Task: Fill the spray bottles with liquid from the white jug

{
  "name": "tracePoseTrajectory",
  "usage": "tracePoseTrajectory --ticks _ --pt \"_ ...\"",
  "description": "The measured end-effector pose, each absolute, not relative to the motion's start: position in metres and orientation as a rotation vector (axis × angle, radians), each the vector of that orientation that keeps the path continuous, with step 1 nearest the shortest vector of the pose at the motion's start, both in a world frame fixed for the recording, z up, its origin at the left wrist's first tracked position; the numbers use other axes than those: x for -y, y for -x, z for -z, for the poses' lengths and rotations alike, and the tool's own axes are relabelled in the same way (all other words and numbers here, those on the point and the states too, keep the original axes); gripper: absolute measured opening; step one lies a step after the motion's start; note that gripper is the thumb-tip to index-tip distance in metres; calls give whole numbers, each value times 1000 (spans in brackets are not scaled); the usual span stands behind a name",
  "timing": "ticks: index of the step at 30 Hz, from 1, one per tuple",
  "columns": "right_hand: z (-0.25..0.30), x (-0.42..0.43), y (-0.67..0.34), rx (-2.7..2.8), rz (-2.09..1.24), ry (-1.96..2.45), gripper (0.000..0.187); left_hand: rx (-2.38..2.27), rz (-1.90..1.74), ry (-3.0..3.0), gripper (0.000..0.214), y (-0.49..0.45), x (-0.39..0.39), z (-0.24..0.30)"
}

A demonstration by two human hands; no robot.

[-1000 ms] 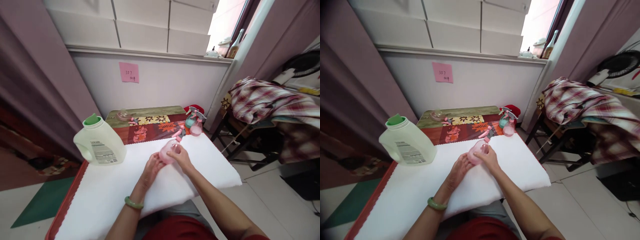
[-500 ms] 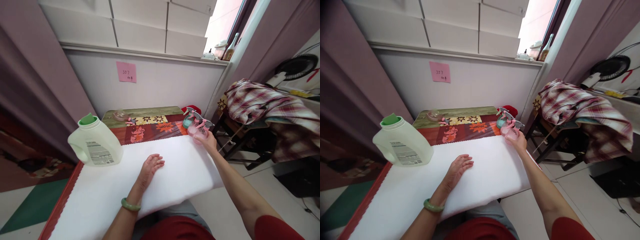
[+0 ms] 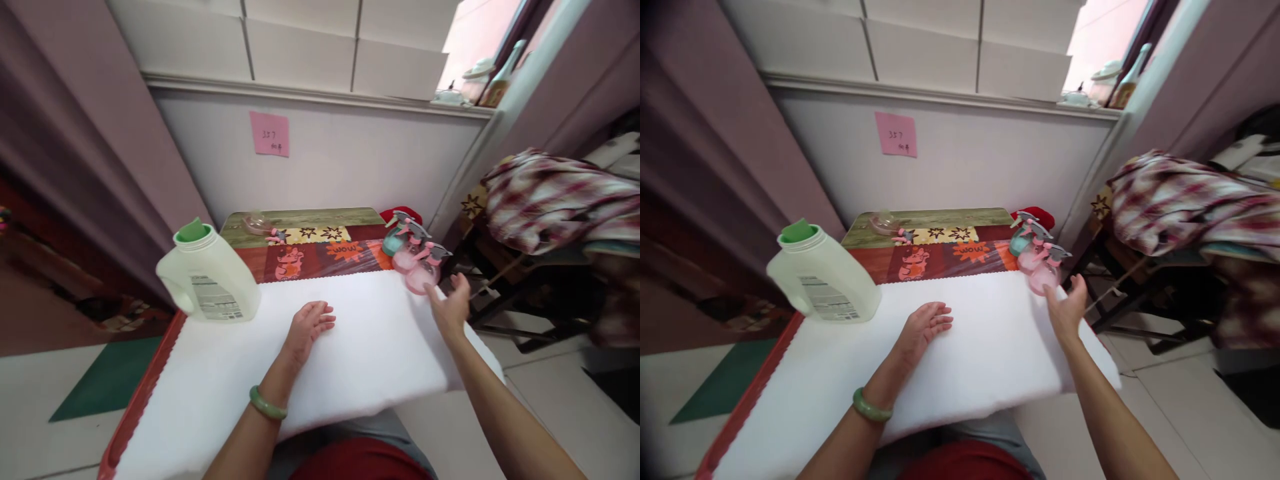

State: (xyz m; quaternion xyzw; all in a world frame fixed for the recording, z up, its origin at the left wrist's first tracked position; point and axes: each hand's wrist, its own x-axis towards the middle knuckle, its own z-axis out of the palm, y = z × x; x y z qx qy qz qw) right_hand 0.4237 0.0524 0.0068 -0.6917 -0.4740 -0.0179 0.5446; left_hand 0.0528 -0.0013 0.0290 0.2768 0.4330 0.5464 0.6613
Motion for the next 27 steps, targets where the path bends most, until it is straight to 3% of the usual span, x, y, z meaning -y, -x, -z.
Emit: tracePoseTrajectory --ticks 6,10,16,20,27 --pt "-28 -10 -370 1571 267 1323 36 -1102 -1489 -604 38 -25 -45 -35" --pt "-63 -23 -319 1816 240 979 19 -1084 -1571 -594 27 -19 -63 -25" --pt "-80 -98 -229 1872 -144 1000 15 -1053 -1524 -610 44 -23 -61 -8" --pt "-58 -176 -160 2069 -367 1185 34 -1073 -1470 -606 41 -22 -64 -6" --pt "-41 -279 -42 2348 -384 1544 58 -1139 -1439 -589 38 -27 -71 2"
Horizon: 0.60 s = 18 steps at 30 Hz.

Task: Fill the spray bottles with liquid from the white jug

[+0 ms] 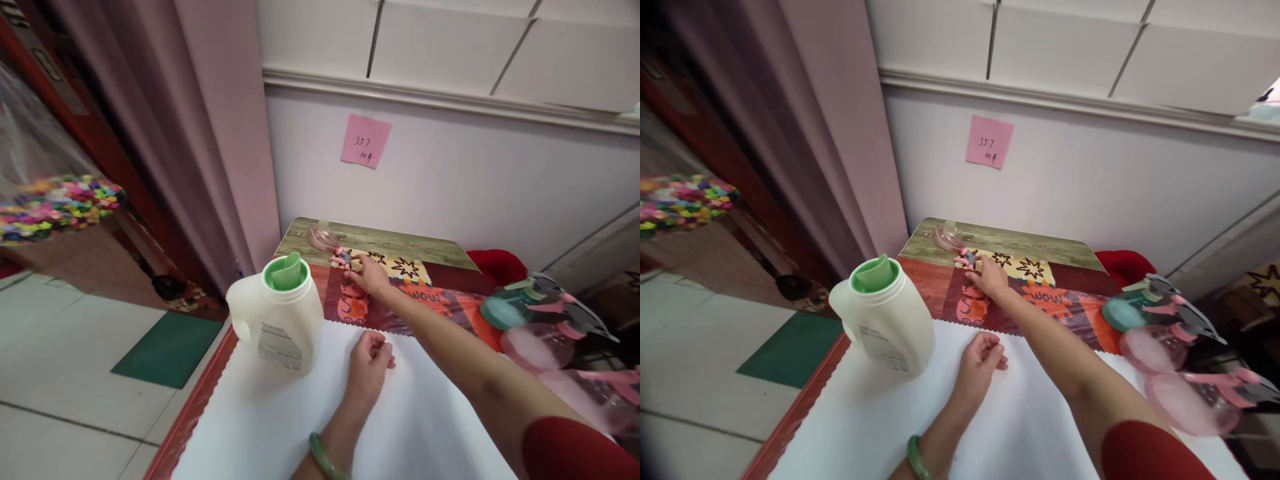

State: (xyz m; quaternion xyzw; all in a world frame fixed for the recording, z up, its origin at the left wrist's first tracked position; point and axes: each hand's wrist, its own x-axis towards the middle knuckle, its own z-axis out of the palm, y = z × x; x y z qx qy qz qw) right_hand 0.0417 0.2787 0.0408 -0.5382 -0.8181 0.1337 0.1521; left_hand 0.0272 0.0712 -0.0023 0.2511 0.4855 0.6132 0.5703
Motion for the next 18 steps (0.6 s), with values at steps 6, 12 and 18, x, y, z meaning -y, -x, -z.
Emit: tracePoseTrajectory --ticks 6,12,18 --pt "-31 -305 11 2429 -298 1696 67 -1158 -1409 -579 38 -33 -71 10" --pt "-30 -315 18 2409 -286 1692 44 -1165 -1399 -583 37 -34 -70 13" --pt "-66 -297 -34 2319 -279 1594 35 -1158 -1432 -574 42 -33 -71 9"
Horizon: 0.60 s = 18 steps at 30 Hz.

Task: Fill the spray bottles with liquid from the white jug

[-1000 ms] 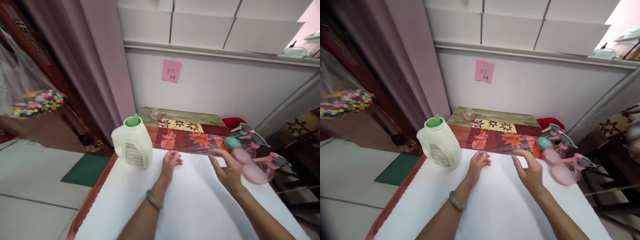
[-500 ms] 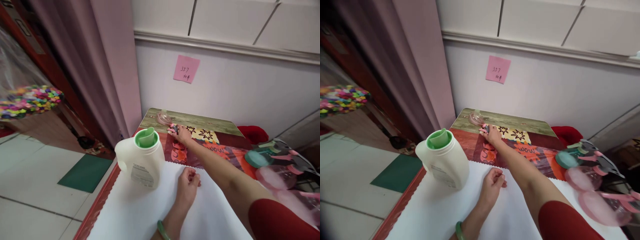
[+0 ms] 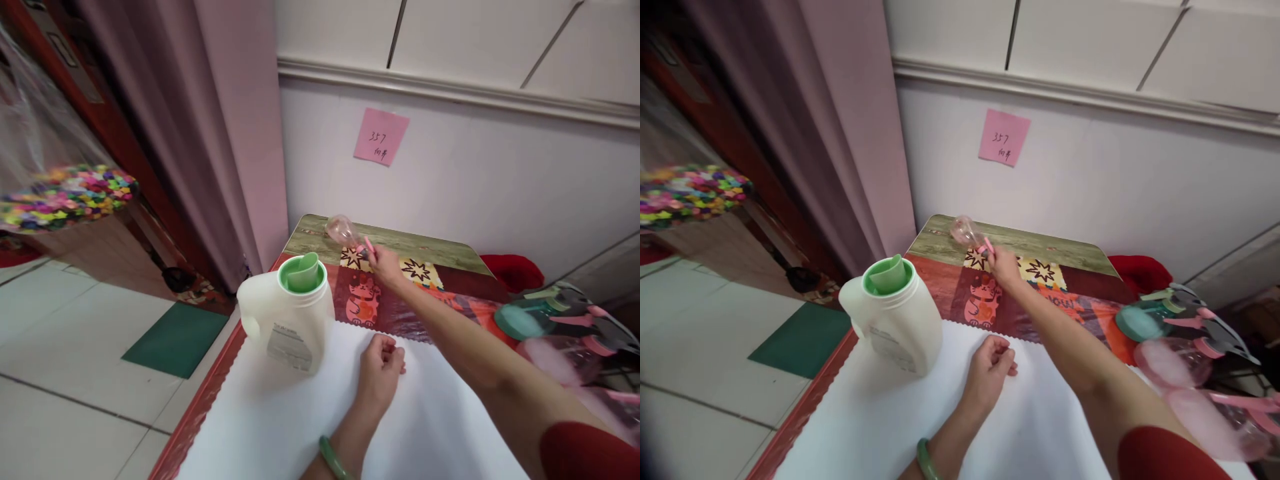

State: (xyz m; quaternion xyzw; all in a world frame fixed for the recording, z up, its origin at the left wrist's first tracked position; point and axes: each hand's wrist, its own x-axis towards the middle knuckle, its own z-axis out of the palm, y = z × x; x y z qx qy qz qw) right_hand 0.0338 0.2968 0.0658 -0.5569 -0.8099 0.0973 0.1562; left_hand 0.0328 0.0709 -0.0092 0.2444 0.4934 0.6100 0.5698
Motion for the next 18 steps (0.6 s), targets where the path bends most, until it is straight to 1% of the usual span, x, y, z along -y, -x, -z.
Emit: tracePoseTrajectory --ticks 2,3,6,9,12,14,16,18 --pt "-78 -276 -73 2259 -285 1519 36 -1146 -1462 -561 49 -31 -71 7" --pt "-84 -263 -95 2140 -330 1402 36 -1134 -1482 -548 54 -30 -71 5" --pt "-103 -218 -163 1835 -395 1182 37 -1066 -1553 -491 75 -24 -71 -3" --pt "-127 -170 -213 1781 -559 1051 35 -934 -1578 -468 88 -18 -67 -19" --pt "-152 -130 -238 1785 -654 1083 33 -753 -1490 -504 93 -22 -55 -39" --pt "-164 -111 -246 1736 -691 1120 37 -671 -1401 -490 93 -32 -43 -52" --pt "-168 -95 -249 1593 -804 1066 48 -667 -1365 -461 89 -44 -26 -64" --pt "-161 -78 -247 1370 -977 936 64 -701 -1393 -444 83 -55 -8 -73"
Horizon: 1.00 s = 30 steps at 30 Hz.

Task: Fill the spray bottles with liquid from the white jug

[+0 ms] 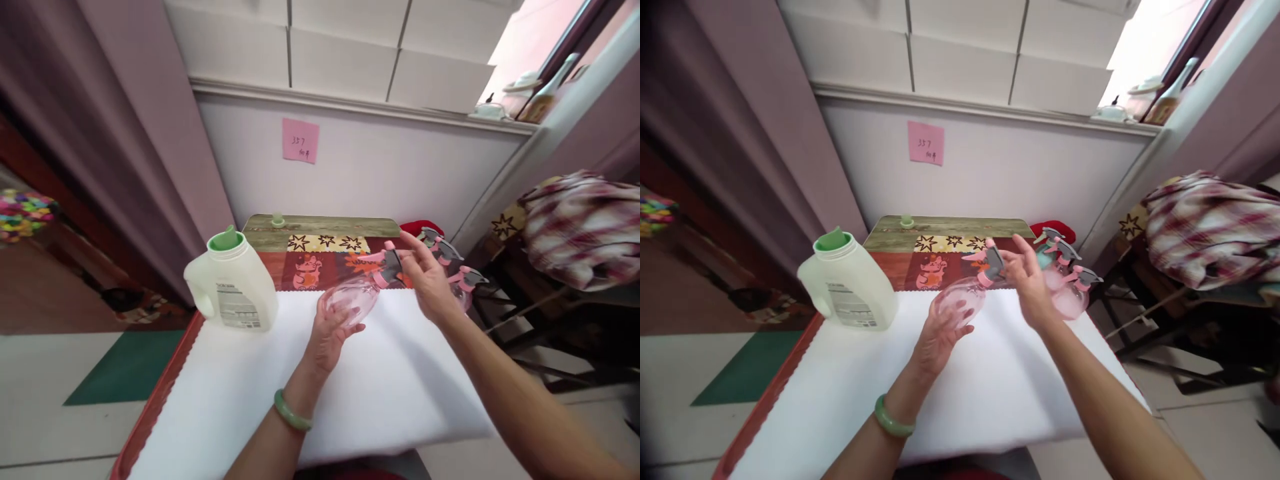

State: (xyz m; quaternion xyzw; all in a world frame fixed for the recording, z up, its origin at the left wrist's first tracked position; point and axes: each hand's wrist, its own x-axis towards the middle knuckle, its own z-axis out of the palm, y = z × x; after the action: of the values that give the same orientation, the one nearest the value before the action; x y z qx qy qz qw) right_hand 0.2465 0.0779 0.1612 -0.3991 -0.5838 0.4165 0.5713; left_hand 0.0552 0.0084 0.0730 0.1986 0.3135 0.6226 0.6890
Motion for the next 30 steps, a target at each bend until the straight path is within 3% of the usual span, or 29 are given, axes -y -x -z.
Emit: tracePoseTrajectory --ticks 3,7,11,12,16,18,25,28,30 --pt "-139 -48 -230 1112 -1231 826 78 -743 -1447 -461 81 -64 18 -83" --pt "-117 -15 -202 916 -1402 754 56 -979 -1490 -719 84 -62 49 -85" --pt "-116 -7 -196 592 -1468 699 44 -1174 -1627 -1452 105 -50 71 -78" --pt "-116 -7 -197 545 -1493 697 43 -1214 -1674 -1693 101 -48 74 -76" --pt "-118 -4 -206 422 -1538 706 31 -1265 -1600 -2381 44 -45 81 -70" --pt "-121 1 -208 354 -1557 698 29 -1282 -1554 -2469 41 -48 81 -68" --pt "-134 17 -205 311 -1646 709 40 -1222 -1731 -2452 54 -47 79 -79" --pt "-138 22 -204 446 -1650 708 40 -1281 -1721 -1869 71 -46 81 -91" --pt "-143 24 -204 624 -1630 682 40 -1160 -1555 -1309 69 -48 84 -95"
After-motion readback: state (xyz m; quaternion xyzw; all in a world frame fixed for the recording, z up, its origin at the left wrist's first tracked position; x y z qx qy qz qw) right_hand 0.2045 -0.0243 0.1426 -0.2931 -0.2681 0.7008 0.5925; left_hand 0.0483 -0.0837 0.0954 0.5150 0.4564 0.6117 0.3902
